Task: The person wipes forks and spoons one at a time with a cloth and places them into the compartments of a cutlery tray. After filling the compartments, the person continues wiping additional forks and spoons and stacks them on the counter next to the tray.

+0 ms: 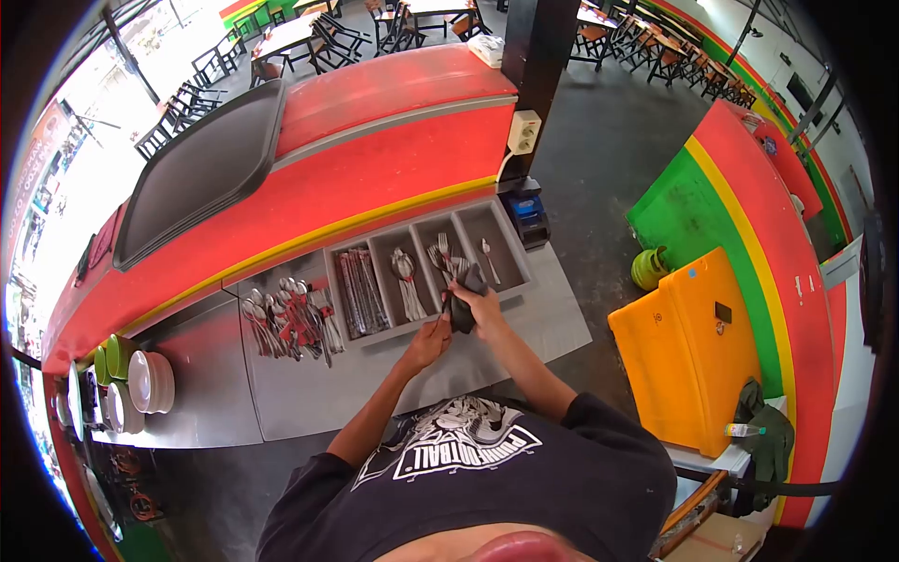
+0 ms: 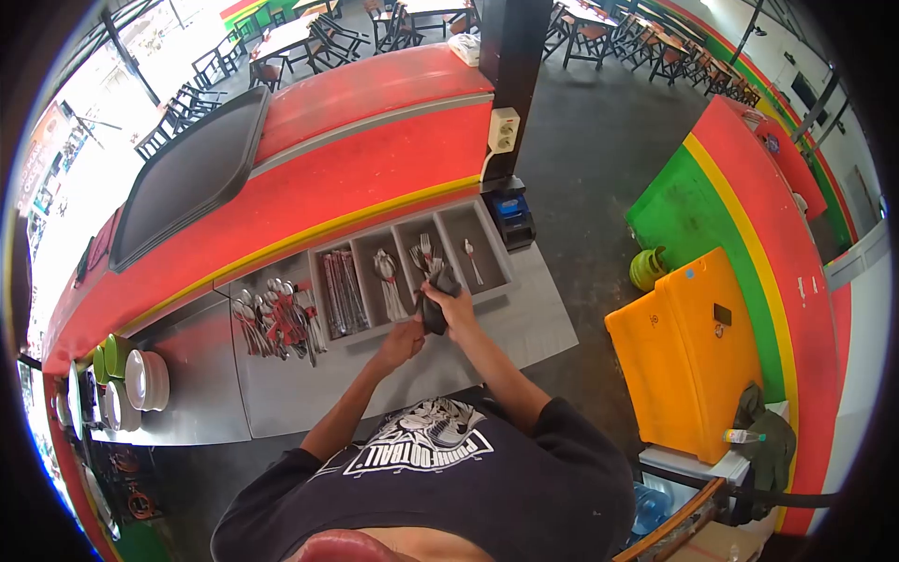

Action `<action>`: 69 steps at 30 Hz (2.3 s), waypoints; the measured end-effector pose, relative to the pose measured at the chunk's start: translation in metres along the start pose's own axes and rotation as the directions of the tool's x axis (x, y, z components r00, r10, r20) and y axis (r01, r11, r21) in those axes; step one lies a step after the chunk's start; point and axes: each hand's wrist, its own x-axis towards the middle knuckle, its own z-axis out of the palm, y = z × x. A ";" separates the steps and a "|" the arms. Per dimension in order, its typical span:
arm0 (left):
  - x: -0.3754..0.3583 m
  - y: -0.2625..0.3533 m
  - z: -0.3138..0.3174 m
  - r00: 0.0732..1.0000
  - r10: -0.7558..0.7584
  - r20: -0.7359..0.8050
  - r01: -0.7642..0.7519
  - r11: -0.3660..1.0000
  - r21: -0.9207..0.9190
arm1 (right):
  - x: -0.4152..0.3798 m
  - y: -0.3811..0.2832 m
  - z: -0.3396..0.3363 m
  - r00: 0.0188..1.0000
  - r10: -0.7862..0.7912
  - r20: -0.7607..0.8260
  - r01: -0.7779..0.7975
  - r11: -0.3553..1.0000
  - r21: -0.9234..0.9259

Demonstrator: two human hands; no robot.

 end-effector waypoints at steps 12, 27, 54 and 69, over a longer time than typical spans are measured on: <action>0.016 0.034 0.008 0.964 0.129 -0.231 -0.046 0.942 0.333 | 0.083 -0.067 -0.011 0.996 0.056 0.067 -0.057 0.998 0.023; 0.054 -0.029 0.023 0.626 0.328 -0.708 -0.067 0.927 0.370 | 0.059 0.022 -0.032 0.989 -0.142 0.038 0.147 0.955 -0.259; 0.016 0.014 0.048 0.968 -0.238 -0.085 0.074 0.588 -0.805 | 0.024 -0.035 -0.034 0.998 -0.015 -0.067 0.017 1.000 0.023; -0.001 0.017 0.050 0.927 -0.330 0.180 0.376 0.796 -0.474 | 0.038 -0.036 -0.037 0.993 0.049 0.109 -0.049 0.999 -0.007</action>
